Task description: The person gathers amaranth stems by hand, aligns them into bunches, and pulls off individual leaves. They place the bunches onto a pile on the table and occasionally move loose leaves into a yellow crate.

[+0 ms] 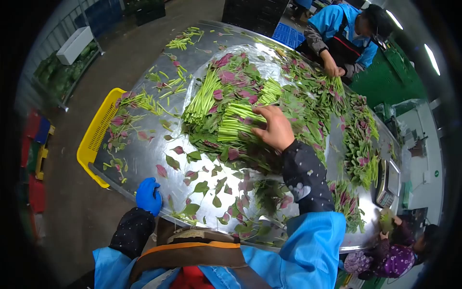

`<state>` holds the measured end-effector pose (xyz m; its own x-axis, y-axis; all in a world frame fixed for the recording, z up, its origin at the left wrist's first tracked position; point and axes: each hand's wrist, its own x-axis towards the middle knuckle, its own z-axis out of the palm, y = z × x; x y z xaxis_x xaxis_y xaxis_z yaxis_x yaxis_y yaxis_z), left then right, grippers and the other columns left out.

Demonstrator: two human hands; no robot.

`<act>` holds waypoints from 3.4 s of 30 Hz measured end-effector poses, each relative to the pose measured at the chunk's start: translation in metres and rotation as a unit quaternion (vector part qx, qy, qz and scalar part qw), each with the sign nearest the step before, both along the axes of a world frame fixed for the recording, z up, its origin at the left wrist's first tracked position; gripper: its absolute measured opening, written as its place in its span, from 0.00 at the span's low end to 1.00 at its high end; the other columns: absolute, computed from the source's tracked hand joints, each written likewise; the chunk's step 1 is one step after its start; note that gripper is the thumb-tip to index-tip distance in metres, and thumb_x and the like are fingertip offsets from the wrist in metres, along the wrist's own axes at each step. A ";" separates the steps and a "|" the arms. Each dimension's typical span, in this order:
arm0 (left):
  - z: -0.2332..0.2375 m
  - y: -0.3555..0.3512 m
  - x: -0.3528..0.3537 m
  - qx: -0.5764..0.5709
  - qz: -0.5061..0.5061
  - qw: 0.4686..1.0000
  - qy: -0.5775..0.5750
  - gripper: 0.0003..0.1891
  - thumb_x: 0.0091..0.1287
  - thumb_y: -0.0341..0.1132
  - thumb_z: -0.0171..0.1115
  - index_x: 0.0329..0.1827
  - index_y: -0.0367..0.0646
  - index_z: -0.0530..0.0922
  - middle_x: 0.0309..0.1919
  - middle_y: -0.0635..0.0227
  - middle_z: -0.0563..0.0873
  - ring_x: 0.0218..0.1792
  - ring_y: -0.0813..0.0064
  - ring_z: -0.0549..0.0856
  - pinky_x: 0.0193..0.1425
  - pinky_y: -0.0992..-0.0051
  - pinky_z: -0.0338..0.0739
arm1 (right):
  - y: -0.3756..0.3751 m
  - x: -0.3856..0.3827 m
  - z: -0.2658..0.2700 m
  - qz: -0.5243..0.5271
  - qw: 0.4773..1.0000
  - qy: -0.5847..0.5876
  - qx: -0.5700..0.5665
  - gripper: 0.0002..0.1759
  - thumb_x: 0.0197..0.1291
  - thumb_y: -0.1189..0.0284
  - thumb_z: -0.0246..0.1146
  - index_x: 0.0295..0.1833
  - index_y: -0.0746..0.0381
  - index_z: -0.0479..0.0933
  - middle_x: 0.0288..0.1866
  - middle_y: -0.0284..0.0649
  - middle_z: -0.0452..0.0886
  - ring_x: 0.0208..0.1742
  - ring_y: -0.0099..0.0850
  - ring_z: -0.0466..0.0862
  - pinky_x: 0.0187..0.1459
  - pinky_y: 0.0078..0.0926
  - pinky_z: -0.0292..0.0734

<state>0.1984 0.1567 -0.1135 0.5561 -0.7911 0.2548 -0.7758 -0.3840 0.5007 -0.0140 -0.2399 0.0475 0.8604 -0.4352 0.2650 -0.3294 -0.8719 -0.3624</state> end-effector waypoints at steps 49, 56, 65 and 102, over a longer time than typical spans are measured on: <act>0.069 -0.081 -0.028 -0.086 -0.149 0.985 0.027 0.15 0.48 0.24 0.60 0.41 0.41 0.80 0.48 0.55 0.81 0.52 0.50 0.78 0.58 0.58 0.70 | -0.103 0.003 0.002 0.027 0.972 -0.055 0.229 0.32 0.34 0.72 0.70 0.51 0.68 0.73 0.40 0.48 0.81 0.39 0.33 0.79 0.45 0.27 0.73; 0.125 -0.290 -0.074 -0.037 -0.319 0.943 -0.087 0.32 0.61 0.51 0.59 0.63 0.39 0.67 0.64 0.53 0.69 0.67 0.54 0.64 0.71 0.54 0.51 | -0.086 0.008 -0.009 0.005 0.986 -0.067 0.154 0.35 0.33 0.70 0.69 0.54 0.61 0.70 0.38 0.51 0.81 0.42 0.47 0.81 0.43 0.38 0.76; 0.054 -0.346 -0.072 0.024 -0.298 0.946 -0.124 0.40 0.60 0.58 0.56 0.70 0.41 0.60 0.68 0.56 0.65 0.69 0.58 0.62 0.72 0.54 0.49 | -0.109 -0.047 0.091 -0.120 0.961 -0.228 -0.096 0.22 0.41 0.79 0.63 0.47 0.61 0.73 0.39 0.44 0.80 0.38 0.39 0.82 0.40 0.32 0.76; 0.126 0.013 -0.064 0.249 -0.086 0.898 0.352 0.15 0.53 0.33 0.64 0.44 0.38 0.79 0.26 0.56 0.83 0.26 0.62 0.84 0.34 0.66 0.79 | 0.165 -0.091 0.034 0.146 0.940 -0.121 0.282 0.17 0.45 0.82 0.63 0.46 0.64 0.78 0.41 0.45 0.81 0.43 0.37 0.81 0.48 0.31 0.75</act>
<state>0.1339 0.1693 0.0125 0.2982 -0.7992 -0.5220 -0.4038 -0.6011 0.6897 -0.1047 -0.0750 0.0812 0.9092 -0.3204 0.2661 0.0457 -0.5582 -0.8285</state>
